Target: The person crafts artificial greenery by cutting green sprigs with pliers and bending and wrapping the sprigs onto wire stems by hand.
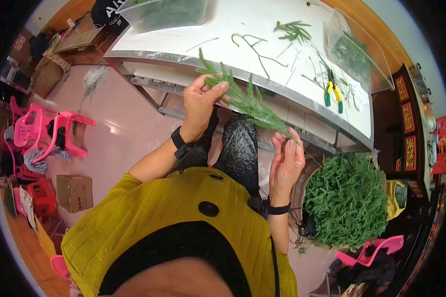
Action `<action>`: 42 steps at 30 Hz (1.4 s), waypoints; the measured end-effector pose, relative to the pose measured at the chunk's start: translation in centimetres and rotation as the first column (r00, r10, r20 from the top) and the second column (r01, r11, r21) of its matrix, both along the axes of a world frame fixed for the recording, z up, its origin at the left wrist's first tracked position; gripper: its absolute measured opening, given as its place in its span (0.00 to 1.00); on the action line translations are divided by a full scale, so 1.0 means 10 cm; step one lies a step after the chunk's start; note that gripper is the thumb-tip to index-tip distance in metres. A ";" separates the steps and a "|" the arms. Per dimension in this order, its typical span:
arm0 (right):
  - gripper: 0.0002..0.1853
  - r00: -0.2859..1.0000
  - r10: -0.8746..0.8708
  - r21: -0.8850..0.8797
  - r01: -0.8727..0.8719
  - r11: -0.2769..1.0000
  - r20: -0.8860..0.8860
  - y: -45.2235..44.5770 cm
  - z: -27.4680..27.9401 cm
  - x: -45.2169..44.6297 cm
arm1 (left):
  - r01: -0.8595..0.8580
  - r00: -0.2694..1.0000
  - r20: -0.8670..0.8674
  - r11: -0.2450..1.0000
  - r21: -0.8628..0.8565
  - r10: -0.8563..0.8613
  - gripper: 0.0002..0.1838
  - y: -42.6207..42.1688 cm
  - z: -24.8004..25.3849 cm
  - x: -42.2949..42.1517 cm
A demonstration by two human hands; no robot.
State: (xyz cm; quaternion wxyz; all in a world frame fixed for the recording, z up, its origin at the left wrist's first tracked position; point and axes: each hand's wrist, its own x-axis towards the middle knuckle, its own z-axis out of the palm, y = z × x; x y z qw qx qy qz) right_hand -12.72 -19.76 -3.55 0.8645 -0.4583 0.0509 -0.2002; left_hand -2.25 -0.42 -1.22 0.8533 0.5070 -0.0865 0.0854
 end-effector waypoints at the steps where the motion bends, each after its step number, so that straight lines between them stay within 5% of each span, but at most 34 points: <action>1: 0.17 1.000 -0.025 -0.064 0.025 0.998 -0.012 -0.01 -0.04 0.00 | 0.005 1.000 -0.024 1.000 -0.005 -0.005 0.09 0.01 -0.01 -0.01; 3: 0.14 0.990 -0.090 -0.110 0.078 0.991 -0.105 0.02 0.01 -0.04 | -0.022 0.993 -0.115 0.998 0.056 0.028 0.08 0.04 0.02 -0.03; 12: 0.13 0.996 -0.075 -0.302 0.088 0.949 0.056 -0.01 -0.02 -0.12 | 0.013 0.988 -0.153 0.997 -0.079 -0.025 0.06 0.16 -0.21 -0.03; 24: 0.05 0.926 0.009 -0.761 0.305 0.572 0.378 0.05 0.29 -0.21 | 0.063 0.970 -0.235 0.998 0.024 -0.056 0.06 0.14 -0.25 -0.18; 28: 0.06 0.901 0.154 -0.627 0.152 0.764 0.406 0.27 0.42 -0.19 | 0.137 0.974 -0.187 0.990 0.031 -0.129 0.08 0.11 -0.25 -0.21; 29: 0.06 0.895 0.219 -0.547 0.033 0.836 0.389 0.36 0.44 -0.17 | 0.148 0.976 -0.168 0.988 0.045 -0.139 0.09 0.09 -0.24 -0.23; 33: 0.05 0.983 0.185 -0.649 -0.142 0.748 -0.003 0.47 0.49 -0.07 | 0.236 0.960 -0.177 0.967 0.094 -0.217 0.13 0.07 -0.18 -0.34; 36: 0.06 0.990 0.110 -0.861 0.015 0.508 0.083 0.51 0.52 0.21 | 0.247 0.959 -0.165 0.964 0.099 -0.229 0.11 0.07 -0.13 -0.37; 42: 0.07 0.977 0.193 -0.837 -0.030 0.546 0.091 0.57 0.54 0.32 | 0.253 0.967 -0.088 0.954 0.163 -0.241 0.08 0.15 -0.13 -0.34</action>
